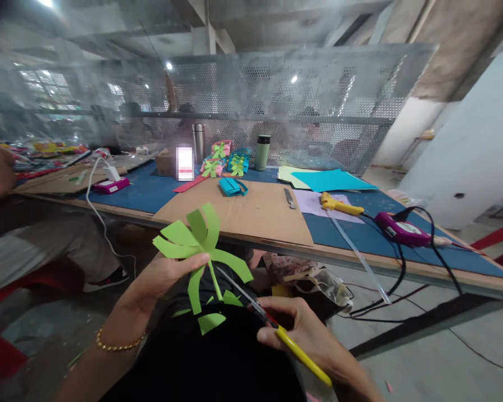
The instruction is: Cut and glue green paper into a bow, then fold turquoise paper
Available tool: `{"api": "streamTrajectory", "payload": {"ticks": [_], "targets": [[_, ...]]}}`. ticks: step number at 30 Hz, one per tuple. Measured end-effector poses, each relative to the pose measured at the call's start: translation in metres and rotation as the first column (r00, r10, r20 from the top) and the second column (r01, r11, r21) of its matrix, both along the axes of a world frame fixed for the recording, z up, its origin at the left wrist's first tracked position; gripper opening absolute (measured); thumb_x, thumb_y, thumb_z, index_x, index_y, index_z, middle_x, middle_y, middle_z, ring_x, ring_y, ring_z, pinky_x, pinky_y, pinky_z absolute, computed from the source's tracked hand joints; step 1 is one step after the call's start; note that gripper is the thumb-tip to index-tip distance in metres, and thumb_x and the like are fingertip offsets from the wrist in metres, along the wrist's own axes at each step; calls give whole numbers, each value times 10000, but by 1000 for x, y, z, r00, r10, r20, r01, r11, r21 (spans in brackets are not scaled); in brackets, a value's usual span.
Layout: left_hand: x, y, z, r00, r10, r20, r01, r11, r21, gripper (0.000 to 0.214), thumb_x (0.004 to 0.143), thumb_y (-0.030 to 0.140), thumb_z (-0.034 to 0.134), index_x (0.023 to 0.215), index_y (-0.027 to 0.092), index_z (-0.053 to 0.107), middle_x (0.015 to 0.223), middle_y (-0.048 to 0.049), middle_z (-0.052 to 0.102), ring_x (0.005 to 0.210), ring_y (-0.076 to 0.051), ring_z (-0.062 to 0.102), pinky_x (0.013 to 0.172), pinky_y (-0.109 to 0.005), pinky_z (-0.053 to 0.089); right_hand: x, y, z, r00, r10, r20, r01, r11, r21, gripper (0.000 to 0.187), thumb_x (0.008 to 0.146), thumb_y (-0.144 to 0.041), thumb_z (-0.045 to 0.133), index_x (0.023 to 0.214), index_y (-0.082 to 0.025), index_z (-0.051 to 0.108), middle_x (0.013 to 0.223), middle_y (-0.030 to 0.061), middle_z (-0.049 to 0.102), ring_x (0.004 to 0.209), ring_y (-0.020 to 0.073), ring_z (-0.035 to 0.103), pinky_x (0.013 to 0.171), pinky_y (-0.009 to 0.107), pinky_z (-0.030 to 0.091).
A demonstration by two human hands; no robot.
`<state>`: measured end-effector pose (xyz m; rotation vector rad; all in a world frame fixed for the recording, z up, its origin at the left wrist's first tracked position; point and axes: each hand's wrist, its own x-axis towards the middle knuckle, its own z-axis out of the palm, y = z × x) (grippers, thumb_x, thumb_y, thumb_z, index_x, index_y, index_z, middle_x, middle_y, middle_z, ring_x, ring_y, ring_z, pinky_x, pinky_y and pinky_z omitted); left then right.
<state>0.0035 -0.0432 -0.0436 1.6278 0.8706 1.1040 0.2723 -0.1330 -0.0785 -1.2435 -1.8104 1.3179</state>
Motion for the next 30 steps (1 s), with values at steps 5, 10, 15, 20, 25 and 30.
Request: {"api": "streamTrajectory", "payload": {"ticks": [5, 10, 15, 20, 25, 30], "targets": [[5, 2, -4, 971, 241, -13, -239, 968, 72, 276, 780, 351, 752, 1032, 240, 743, 1042, -54, 770, 1161, -280, 639, 1115, -408, 398, -1, 2, -7, 997, -64, -38, 66, 997, 43, 553, 799, -603, 698, 1142, -172, 754, 932, 70, 689, 819, 219, 572, 710, 300, 456], [9, 8, -13, 945, 315, 86, -317, 948, 11, 234, 729, 309, 793, 941, 220, 750, 1078, -53, 765, 1104, -265, 670, 1088, -391, 438, -7, 0, -8, 991, -131, -35, 133, 988, 79, 503, 789, -570, 715, 1115, -190, 767, 882, 64, 700, 803, 222, 588, 679, 288, 463], [22, 14, -23, 852, 440, 283, -452, 892, -27, 263, 769, 341, 767, 988, 203, 717, 1139, -57, 747, 1163, -242, 646, 1075, -363, 458, -25, -1, -5, 982, -172, -83, 179, 981, 76, 469, 750, -549, 752, 1041, -182, 769, 870, 59, 714, 797, 228, 611, 689, 295, 485], [34, 11, -25, 708, 527, 471, -487, 847, -216, 287, 748, 358, 799, 928, 170, 679, 922, -34, 754, 869, -193, 706, 782, -292, 564, -47, 6, -15, 970, -188, -157, 201, 977, 68, 470, 774, -569, 726, 997, -155, 731, 872, 63, 701, 810, 227, 619, 717, 301, 486], [47, 9, -18, 633, 549, 545, -447, 835, -322, 305, 735, 384, 799, 725, 163, 589, 604, 61, 591, 471, -73, 493, 454, -212, 404, -69, 18, -37, 934, -249, -255, 291, 946, 144, 463, 776, -608, 718, 919, -172, 661, 704, -7, 571, 631, 142, 518, 569, 236, 437], [62, 15, -15, 601, 564, 566, -502, 818, -281, 347, 742, 414, 785, 652, 165, 561, 565, 61, 541, 493, -76, 479, 511, -218, 416, -85, 29, -46, 893, -333, -304, 368, 928, 65, 484, 856, -649, 614, 1009, -191, 603, 580, -76, 406, 433, 72, 334, 394, 191, 292]]}}
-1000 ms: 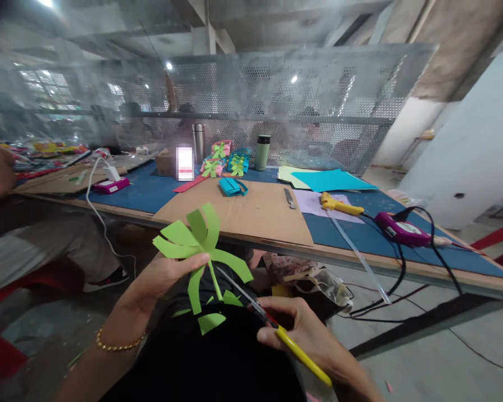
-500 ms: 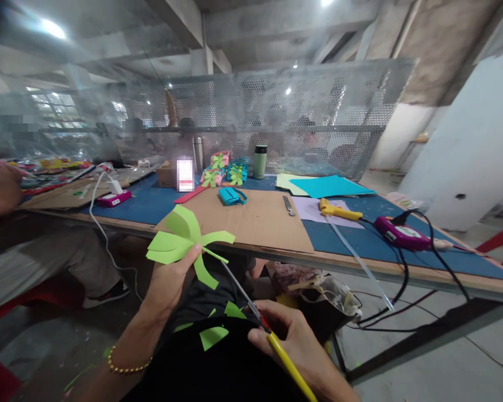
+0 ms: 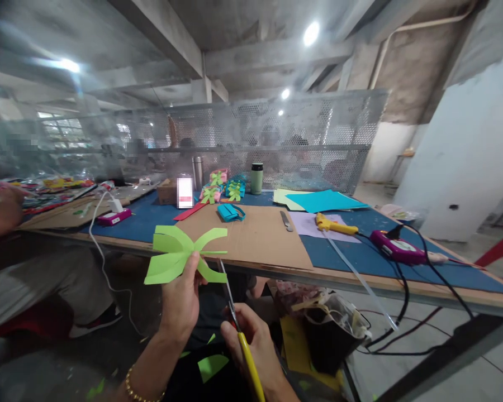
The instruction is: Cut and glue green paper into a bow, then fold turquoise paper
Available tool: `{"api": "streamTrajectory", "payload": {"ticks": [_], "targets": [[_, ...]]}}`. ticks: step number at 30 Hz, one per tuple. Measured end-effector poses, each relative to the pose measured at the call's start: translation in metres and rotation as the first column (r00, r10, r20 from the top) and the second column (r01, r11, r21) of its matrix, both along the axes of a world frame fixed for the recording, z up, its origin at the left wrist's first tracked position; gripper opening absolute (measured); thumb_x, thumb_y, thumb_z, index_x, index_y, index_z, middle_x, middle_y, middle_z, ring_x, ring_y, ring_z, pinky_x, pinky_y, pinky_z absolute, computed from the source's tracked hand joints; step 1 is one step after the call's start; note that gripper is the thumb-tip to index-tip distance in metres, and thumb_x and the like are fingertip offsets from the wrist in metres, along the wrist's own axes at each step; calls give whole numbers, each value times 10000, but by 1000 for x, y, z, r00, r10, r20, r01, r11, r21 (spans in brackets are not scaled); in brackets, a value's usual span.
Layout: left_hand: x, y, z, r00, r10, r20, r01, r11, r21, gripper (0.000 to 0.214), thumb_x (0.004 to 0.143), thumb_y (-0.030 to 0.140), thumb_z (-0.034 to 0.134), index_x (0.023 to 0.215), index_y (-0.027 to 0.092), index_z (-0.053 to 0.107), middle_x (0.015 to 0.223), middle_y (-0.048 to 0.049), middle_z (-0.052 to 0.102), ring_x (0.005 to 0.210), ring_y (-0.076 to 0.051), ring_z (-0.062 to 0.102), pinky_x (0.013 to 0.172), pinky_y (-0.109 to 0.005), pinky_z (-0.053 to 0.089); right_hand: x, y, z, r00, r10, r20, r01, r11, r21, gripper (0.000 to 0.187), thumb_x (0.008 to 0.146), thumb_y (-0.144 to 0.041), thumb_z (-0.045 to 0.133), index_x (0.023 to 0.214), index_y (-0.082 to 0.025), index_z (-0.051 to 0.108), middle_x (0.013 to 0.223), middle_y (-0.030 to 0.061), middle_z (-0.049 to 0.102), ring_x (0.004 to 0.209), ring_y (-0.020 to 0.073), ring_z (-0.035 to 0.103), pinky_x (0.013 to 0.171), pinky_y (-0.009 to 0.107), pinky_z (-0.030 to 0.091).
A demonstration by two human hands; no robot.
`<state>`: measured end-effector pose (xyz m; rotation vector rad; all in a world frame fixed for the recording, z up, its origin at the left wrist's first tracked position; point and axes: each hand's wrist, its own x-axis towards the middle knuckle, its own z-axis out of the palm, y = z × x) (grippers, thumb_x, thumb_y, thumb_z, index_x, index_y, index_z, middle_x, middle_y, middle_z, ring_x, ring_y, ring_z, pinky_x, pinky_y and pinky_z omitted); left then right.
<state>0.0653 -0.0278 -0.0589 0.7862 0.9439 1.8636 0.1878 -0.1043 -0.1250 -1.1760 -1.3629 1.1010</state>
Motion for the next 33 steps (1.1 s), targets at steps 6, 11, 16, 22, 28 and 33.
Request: {"api": "streamTrajectory", "payload": {"ticks": [6, 11, 16, 22, 28, 33], "targets": [[9, 0, -4, 999, -35, -4, 35, 999, 21, 319, 762, 400, 770, 657, 167, 578, 568, 63, 527, 527, -88, 474, 587, -240, 442, -7, 6, 4, 999, -19, 28, 16, 995, 94, 493, 836, -664, 620, 918, -178, 611, 630, -55, 416, 485, 74, 338, 416, 190, 288], [12, -3, -8, 996, -60, -66, 60, 998, -6, 363, 757, 449, 771, 628, 173, 574, 570, 47, 552, 545, -106, 493, 593, -252, 435, -9, 9, 0, 999, -40, -25, 41, 997, 61, 465, 857, -632, 619, 976, -183, 622, 645, -58, 428, 465, 67, 315, 403, 195, 287], [15, -7, -12, 991, -90, -101, 88, 996, -27, 393, 765, 480, 754, 631, 181, 537, 562, 53, 535, 519, -101, 473, 543, -245, 410, -11, 10, 0, 996, -82, -43, 85, 993, 77, 445, 856, -620, 627, 929, -181, 617, 609, -66, 416, 458, 71, 322, 394, 195, 285], [17, -13, -8, 980, -91, -178, 85, 996, -38, 345, 774, 461, 737, 689, 175, 564, 652, 33, 579, 583, -107, 503, 576, -241, 433, -12, 8, 2, 993, -107, -57, 112, 989, 94, 410, 864, -584, 639, 968, -187, 642, 575, -70, 433, 432, 76, 343, 388, 202, 302], [20, -20, -1, 979, -141, -148, 128, 987, -98, 334, 758, 456, 728, 683, 168, 577, 644, 20, 577, 567, -110, 476, 541, -245, 414, -12, 8, 2, 988, -132, -82, 140, 986, 95, 397, 868, -557, 644, 1008, -186, 656, 566, -71, 430, 444, 83, 346, 396, 204, 311], [22, -20, -4, 982, -142, -123, 132, 988, -84, 290, 772, 427, 727, 748, 167, 603, 713, 8, 614, 592, -110, 500, 565, -244, 426, -13, 7, 9, 985, -156, -78, 165, 978, 131, 354, 849, -513, 677, 945, -173, 678, 619, -49, 463, 527, 97, 384, 457, 211, 348]]}}
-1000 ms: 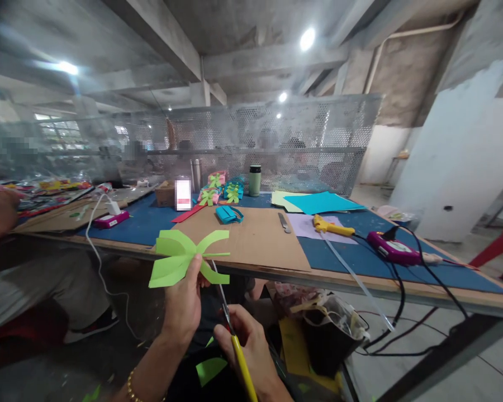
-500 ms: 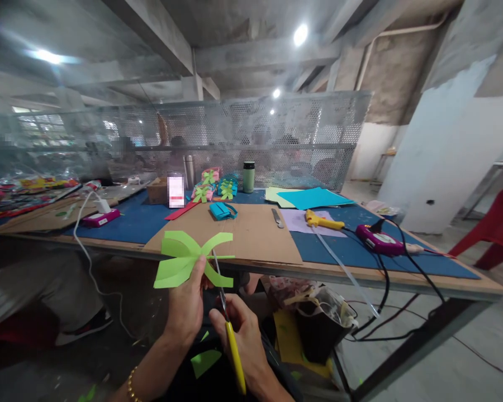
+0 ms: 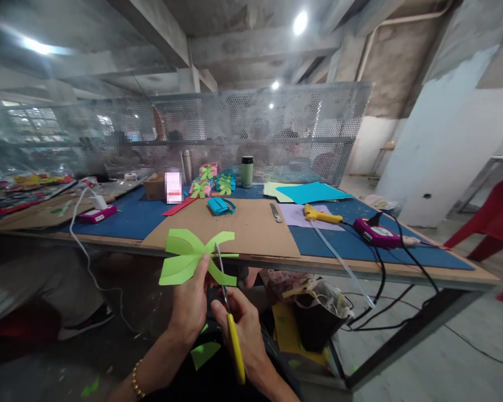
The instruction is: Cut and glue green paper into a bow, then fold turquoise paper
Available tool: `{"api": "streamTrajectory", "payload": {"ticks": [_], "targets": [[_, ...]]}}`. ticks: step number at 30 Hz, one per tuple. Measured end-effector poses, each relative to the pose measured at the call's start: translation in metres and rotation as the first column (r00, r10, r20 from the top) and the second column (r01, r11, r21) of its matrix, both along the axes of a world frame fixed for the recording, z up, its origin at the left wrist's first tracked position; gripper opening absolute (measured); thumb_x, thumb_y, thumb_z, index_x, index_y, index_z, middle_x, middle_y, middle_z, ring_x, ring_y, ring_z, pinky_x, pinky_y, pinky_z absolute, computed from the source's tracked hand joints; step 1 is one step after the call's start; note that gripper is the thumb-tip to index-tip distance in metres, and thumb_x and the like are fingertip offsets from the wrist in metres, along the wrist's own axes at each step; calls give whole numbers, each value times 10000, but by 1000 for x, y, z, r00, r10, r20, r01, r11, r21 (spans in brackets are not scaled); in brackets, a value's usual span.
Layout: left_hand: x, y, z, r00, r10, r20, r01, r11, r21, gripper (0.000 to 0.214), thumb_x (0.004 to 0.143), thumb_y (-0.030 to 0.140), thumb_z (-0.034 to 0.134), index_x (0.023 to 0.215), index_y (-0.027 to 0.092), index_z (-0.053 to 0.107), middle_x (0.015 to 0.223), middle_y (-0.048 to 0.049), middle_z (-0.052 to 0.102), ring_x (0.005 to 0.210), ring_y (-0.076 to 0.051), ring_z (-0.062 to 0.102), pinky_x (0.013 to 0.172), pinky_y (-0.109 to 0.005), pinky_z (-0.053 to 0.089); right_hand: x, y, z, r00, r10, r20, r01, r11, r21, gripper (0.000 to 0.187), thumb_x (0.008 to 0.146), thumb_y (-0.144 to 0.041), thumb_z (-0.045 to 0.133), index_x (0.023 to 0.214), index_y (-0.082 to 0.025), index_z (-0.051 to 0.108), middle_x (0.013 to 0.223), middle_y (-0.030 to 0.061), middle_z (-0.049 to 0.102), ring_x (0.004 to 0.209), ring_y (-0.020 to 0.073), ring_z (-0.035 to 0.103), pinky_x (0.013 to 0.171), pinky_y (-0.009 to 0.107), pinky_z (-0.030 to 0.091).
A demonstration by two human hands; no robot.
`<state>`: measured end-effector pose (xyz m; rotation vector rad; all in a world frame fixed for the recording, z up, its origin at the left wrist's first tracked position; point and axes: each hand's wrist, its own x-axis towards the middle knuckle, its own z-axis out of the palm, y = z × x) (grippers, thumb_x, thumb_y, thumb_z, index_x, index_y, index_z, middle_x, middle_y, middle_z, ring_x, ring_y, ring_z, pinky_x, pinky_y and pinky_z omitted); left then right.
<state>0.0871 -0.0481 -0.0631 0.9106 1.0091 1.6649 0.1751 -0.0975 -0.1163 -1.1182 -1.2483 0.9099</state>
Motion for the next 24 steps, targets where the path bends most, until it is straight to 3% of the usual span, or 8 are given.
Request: {"api": "streamTrajectory", "payload": {"ticks": [5, 13, 20, 24], "targets": [[1, 1, -3, 1000, -15, 0, 15, 1000, -20, 283, 776, 423, 728, 756, 163, 617, 729, 4, 622, 605, -113, 513, 583, -248, 435, -1, -1, 6, 1000, 3, 3, -3, 999, 42, 340, 855, -493, 669, 956, -169, 687, 701, -19, 538, 624, 123, 459, 562, 233, 420], [2, 2, -11, 999, -43, 9, 43, 998, -45, 315, 789, 453, 731, 794, 151, 642, 766, -9, 650, 639, -119, 551, 609, -247, 463, -1, -2, -4, 1000, -14, 4, 14, 998, -68, 375, 855, -541, 650, 975, -187, 669, 552, -64, 431, 475, 101, 383, 416, 208, 330], [3, 1, -8, 999, -24, 22, 25, 998, -53, 323, 749, 457, 761, 783, 153, 657, 772, -10, 657, 656, -131, 559, 626, -264, 468, 0, -3, 6, 998, -51, 27, 52, 998, -38, 375, 831, -554, 663, 888, -184, 678, 613, -29, 509, 525, 119, 439, 439, 219, 355], [6, 2, -10, 995, -42, 89, 47, 997, -57, 321, 740, 435, 775, 844, 147, 676, 862, -34, 688, 729, -147, 599, 673, -274, 485, -4, -5, 1, 997, -80, 13, 80, 996, -41, 415, 814, -579, 681, 915, -176, 698, 581, -28, 514, 525, 130, 466, 450, 229, 381]]}}
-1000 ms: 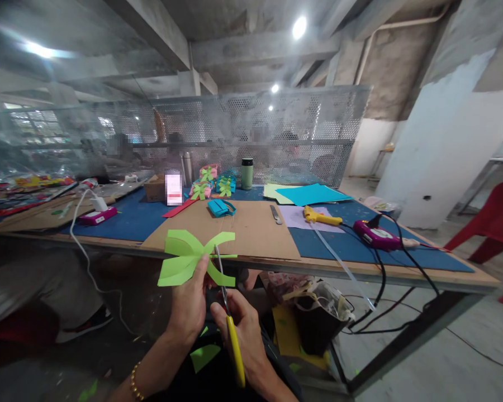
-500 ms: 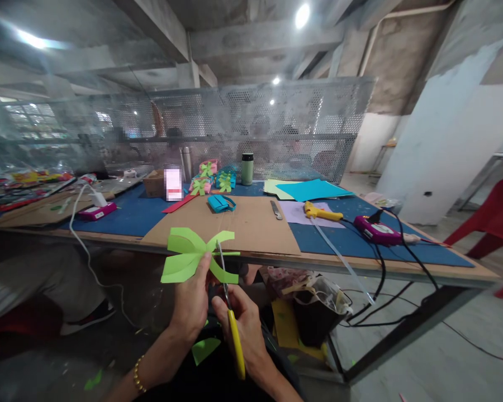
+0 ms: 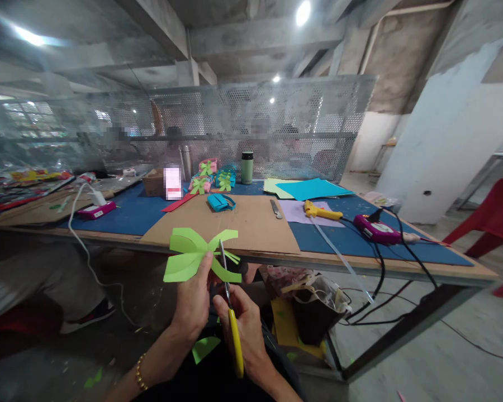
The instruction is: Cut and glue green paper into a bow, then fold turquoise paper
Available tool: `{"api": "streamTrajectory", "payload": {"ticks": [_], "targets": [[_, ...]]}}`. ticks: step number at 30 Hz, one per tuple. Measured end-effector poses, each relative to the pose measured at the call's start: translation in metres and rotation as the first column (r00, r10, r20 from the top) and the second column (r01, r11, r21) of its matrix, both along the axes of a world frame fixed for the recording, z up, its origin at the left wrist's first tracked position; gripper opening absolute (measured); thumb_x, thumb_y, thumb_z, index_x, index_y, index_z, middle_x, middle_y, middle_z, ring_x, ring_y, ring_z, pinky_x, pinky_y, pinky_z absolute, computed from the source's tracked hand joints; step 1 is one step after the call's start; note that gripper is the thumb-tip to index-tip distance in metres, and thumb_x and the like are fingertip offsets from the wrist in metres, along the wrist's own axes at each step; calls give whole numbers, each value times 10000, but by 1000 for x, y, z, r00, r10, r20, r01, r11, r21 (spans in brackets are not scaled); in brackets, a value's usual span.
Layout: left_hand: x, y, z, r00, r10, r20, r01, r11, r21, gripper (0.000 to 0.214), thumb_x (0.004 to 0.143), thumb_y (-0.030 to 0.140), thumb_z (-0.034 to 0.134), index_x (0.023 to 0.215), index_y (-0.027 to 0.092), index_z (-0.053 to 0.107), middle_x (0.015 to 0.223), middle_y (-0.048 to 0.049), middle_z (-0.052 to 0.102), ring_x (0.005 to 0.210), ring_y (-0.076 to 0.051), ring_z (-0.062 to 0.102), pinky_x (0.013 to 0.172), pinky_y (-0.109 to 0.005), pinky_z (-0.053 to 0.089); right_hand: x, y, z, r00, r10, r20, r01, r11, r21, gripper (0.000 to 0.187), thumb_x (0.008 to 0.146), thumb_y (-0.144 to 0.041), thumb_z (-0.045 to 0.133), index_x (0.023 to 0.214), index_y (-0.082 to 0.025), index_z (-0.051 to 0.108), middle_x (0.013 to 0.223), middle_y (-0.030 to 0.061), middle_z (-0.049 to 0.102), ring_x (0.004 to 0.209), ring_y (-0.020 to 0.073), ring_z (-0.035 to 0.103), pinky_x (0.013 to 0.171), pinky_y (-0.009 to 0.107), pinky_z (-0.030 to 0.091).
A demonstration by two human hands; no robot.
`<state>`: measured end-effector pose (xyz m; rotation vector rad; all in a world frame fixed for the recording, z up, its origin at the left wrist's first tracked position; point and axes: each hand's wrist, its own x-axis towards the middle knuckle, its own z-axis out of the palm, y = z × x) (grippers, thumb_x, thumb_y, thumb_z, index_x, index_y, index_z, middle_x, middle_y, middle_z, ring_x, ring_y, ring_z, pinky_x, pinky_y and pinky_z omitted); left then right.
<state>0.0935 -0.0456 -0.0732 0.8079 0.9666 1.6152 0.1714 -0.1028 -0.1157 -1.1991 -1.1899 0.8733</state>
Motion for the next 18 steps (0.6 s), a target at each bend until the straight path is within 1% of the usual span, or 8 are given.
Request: {"api": "streamTrajectory", "payload": {"ticks": [3, 6, 9, 11, 12, 13, 16, 18], "targets": [[0, 4, -5, 999, -30, 45, 29, 999, 23, 313, 757, 433, 770, 804, 151, 642, 786, -4, 654, 659, -121, 564, 618, -258, 469, 1, 2, -9, 998, -45, -34, 45, 999, -12, 456, 830, -610, 660, 981, -180, 692, 589, -17, 553, 515, 138, 488, 437, 234, 385], [-6, 12, -8, 997, -29, 71, 25, 998, 50, 317, 751, 421, 782, 783, 155, 612, 734, 20, 623, 607, -103, 528, 563, -243, 435, 21, 15, -6, 994, -110, 1, 110, 991, 74, 454, 823, -601, 675, 990, -178, 685, 693, 17, 634, 591, 159, 556, 508, 252, 443], [-15, 20, -8, 992, -33, 118, 23, 996, 92, 338, 703, 410, 823, 798, 156, 621, 741, 18, 639, 632, -114, 557, 572, -244, 434, 61, 39, 19, 970, -180, 166, 160, 979, 127, 475, 774, -604, 711, 962, -169, 681, 695, 21, 657, 600, 170, 579, 540, 268, 454], [-21, 24, -6, 987, -55, 149, 40, 994, 102, 359, 662, 409, 850, 786, 151, 633, 740, 15, 648, 643, -117, 569, 587, -248, 437, 88, 55, 46, 903, -223, 368, 199, 975, 101, 528, 746, -599, 720, 1042, -162, 685, 604, -8, 630, 531, 169, 557, 497, 265, 422], [-23, 25, -5, 982, -71, 176, 54, 994, 96, 370, 638, 406, 864, 780, 149, 640, 740, 14, 652, 642, -115, 570, 592, -249, 438, 99, 62, 61, 851, -203, 484, 183, 979, 88, 553, 744, -576, 721, 1105, -159, 678, 602, -8, 637, 528, 174, 562, 492, 264, 412], [-25, 27, -3, 974, -87, 207, 71, 994, 85, 381, 613, 399, 879, 784, 147, 649, 746, 14, 658, 645, -112, 570, 599, -250, 442, 107, 68, 75, 775, -167, 609, 153, 985, 77, 534, 753, -536, 717, 1128, -158, 679, 636, 6, 662, 559, 184, 585, 509, 265, 417], [-31, 29, 1, 946, -112, 303, 102, 994, 51, 428, 551, 354, 914, 854, 153, 688, 813, 9, 694, 692, -113, 600, 639, -249, 464, 117, 85, 108, 433, -120, 894, 125, 990, 72, 357, 840, -416, 630, 1100, -187, 716, 803, 53, 730, 712, 208, 656, 612, 273, 446], [-35, 32, 2, 934, -103, 343, 99, 995, 28, 451, 534, 322, 922, 897, 162, 708, 861, 4, 717, 717, -116, 622, 643, -244, 468, 118, 101, 120, 240, -94, 966, 168, 984, 54, 344, 890, -383, 571, 1148, -207, 715, 928, 79, 756, 820, 228, 686, 667, 281, 454]]}}
